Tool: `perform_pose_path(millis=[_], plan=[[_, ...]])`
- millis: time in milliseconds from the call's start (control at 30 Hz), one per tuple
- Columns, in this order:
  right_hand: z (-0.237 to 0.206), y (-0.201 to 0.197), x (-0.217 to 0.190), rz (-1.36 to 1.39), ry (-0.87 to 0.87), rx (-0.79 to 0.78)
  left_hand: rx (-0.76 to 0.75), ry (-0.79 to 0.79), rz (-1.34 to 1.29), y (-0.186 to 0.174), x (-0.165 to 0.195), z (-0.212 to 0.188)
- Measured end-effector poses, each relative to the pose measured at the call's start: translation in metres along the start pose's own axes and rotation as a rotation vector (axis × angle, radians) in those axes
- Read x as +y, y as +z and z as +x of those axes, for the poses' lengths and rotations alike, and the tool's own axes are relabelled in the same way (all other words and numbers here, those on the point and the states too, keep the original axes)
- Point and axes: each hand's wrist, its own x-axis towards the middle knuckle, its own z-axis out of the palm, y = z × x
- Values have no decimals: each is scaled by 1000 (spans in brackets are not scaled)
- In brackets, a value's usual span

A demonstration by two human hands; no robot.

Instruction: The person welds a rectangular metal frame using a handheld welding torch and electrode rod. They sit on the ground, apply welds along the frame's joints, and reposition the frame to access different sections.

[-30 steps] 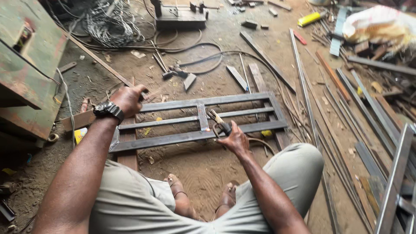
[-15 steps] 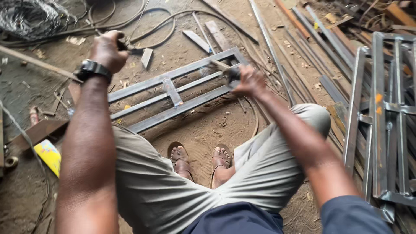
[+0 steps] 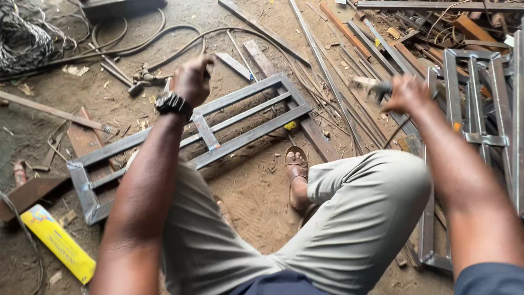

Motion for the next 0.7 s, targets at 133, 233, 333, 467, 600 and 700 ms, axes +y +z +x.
perform_pose_path(millis=[133, 233, 333, 467, 600, 700], plan=[[5, 62, -31, 288, 80, -96, -264, -81, 168, 14, -25, 11], [23, 102, -56, 447, 23, -117, -336, 3, 357, 25, -47, 34], [47, 126, -82, 528, 97, -129, -540, 18, 566, 41, -67, 54], [91, 137, -109, 668, 79, -144, -757, -34, 653, 64, -91, 76], [142, 131, -123, 671, 6, -79, -827, -60, 695, 90, -113, 88], [178, 122, -133, 712, -6, -72, -941, -159, 731, 113, -126, 87]])
